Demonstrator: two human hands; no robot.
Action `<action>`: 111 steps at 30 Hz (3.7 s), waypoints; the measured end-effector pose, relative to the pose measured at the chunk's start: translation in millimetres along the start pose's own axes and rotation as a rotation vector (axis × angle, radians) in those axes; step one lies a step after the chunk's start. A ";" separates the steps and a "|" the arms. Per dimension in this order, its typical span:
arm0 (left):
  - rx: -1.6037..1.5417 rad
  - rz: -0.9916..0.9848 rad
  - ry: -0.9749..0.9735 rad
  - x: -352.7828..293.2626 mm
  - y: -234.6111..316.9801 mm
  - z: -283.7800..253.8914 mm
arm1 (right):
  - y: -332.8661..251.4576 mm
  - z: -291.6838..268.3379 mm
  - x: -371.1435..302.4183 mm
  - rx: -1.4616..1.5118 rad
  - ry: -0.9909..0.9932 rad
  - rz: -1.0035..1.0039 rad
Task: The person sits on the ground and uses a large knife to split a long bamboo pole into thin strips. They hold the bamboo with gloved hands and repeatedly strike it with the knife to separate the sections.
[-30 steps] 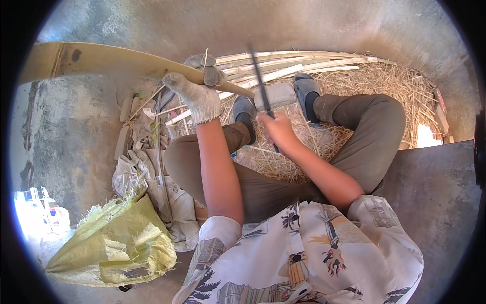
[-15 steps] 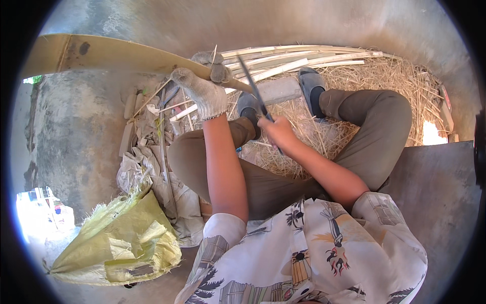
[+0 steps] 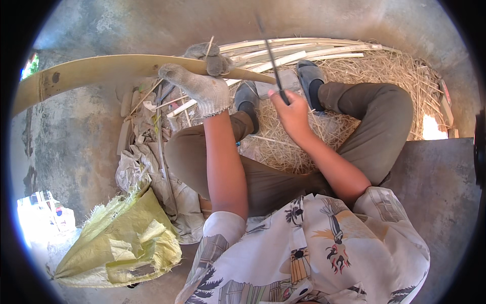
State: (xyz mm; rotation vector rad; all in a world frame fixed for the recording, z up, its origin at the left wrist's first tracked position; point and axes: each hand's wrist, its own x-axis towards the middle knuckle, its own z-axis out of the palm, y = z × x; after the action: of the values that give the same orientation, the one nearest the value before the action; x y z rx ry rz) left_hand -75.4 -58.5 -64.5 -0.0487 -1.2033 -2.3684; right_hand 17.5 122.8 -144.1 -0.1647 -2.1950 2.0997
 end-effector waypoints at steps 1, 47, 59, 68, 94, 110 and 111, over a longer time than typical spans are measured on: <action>-0.002 -0.013 -0.006 -6.6 0.4 8.5 | -11.9 -4.6 0.8 0.094 0.049 -0.029; -0.002 -0.202 0.017 1.5 -12.5 13.8 | -1.7 -9.4 0.1 0.371 -0.419 0.810; 0.100 -0.059 0.085 -16.5 6.2 76.5 | -50.6 -38.0 16.7 0.725 0.357 -0.047; 0.105 -0.009 0.093 -15.2 6.5 70.6 | -39.9 -23.5 11.0 0.834 0.219 0.125; 0.100 -0.147 -0.210 -12.1 11.8 26.7 | 44.3 1.3 0.5 0.086 -0.409 0.592; 0.106 -0.138 -0.501 -13.1 17.8 32.7 | 52.7 5.8 9.6 0.039 -0.406 0.716; 0.114 -0.124 -0.372 -14.3 17.3 31.5 | 47.2 3.7 12.6 -0.027 -0.413 0.707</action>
State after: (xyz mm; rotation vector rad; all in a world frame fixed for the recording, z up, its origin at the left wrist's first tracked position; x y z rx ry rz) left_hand -61.0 -37.2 -35.6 -0.4041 -1.5507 -2.4625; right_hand 5.0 123.1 -191.5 -0.6493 -2.6893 2.6463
